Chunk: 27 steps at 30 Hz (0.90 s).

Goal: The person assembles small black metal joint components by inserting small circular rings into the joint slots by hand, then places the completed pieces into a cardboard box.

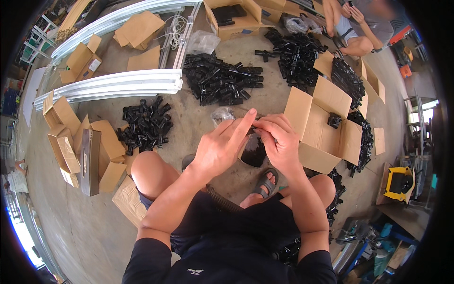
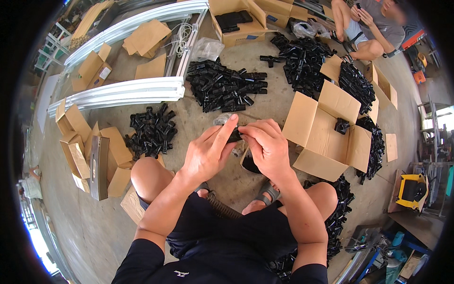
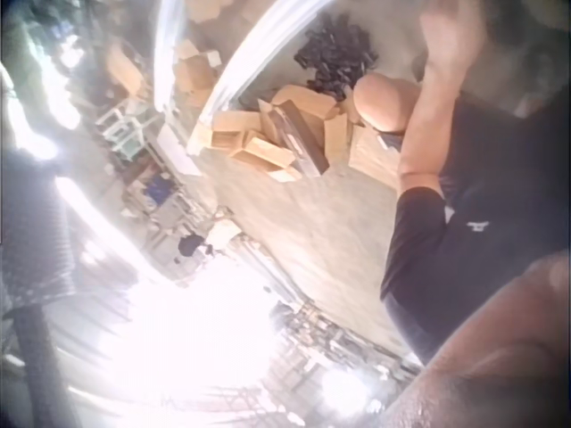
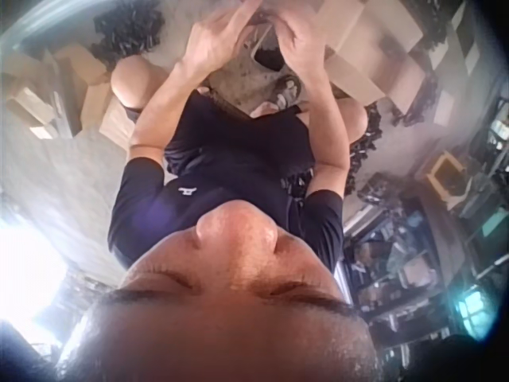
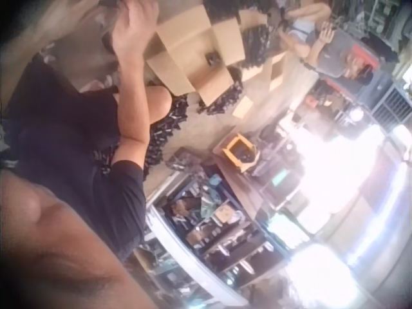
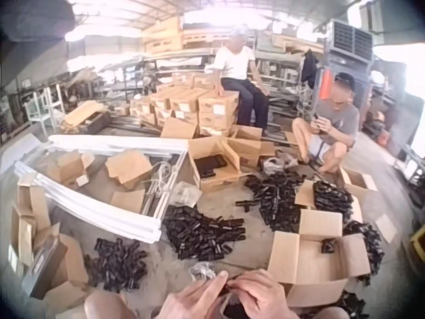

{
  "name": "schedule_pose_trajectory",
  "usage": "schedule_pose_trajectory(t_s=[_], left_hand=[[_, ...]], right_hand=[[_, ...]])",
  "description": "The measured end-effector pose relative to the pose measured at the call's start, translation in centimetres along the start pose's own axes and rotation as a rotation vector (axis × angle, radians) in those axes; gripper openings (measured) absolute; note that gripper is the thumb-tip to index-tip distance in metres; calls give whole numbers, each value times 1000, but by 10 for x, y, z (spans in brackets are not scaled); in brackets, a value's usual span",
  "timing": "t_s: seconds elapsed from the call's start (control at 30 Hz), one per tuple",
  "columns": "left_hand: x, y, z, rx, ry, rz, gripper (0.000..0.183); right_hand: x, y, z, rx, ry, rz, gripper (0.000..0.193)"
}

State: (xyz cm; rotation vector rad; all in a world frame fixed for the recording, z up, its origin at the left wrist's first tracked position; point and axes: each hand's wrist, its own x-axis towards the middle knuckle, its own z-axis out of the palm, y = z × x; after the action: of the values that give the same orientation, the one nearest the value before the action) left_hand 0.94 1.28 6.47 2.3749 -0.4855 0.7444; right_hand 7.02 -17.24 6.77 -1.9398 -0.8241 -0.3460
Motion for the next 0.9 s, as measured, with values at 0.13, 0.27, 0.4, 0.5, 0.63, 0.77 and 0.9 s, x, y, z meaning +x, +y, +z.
schedule_pose_trajectory(t_s=[0.13, 0.27, 0.4, 0.5, 0.63, 0.77, 0.9], left_hand=[[-1, -1, -1, -9, -10, -16, 72], [-3, -2, -1, 7, -41, -53, 67], [-5, -4, 1, -53, -35, -127, 61], [-3, -2, -4, -58, -52, -147, 59], [-5, -3, 1, -66, -68, -163, 59], [-7, -4, 1, -179, -112, -279, 62], [-4, -4, -2, -426, -216, -573, 66]], right_hand=[[-2, 5, 6, -107, -4, -67, 26], [-2, 3, 9, -181, 7, -64, 26], [-2, 3, 12, -172, -17, -28, 23], [-1, 7, 9, -204, -23, -104, 20], [2, 3, 7, -206, -65, -88, 21], [-2, 12, 5, -134, -123, -2, 17], [-2, 13, 2, -31, -130, 127, 9]])
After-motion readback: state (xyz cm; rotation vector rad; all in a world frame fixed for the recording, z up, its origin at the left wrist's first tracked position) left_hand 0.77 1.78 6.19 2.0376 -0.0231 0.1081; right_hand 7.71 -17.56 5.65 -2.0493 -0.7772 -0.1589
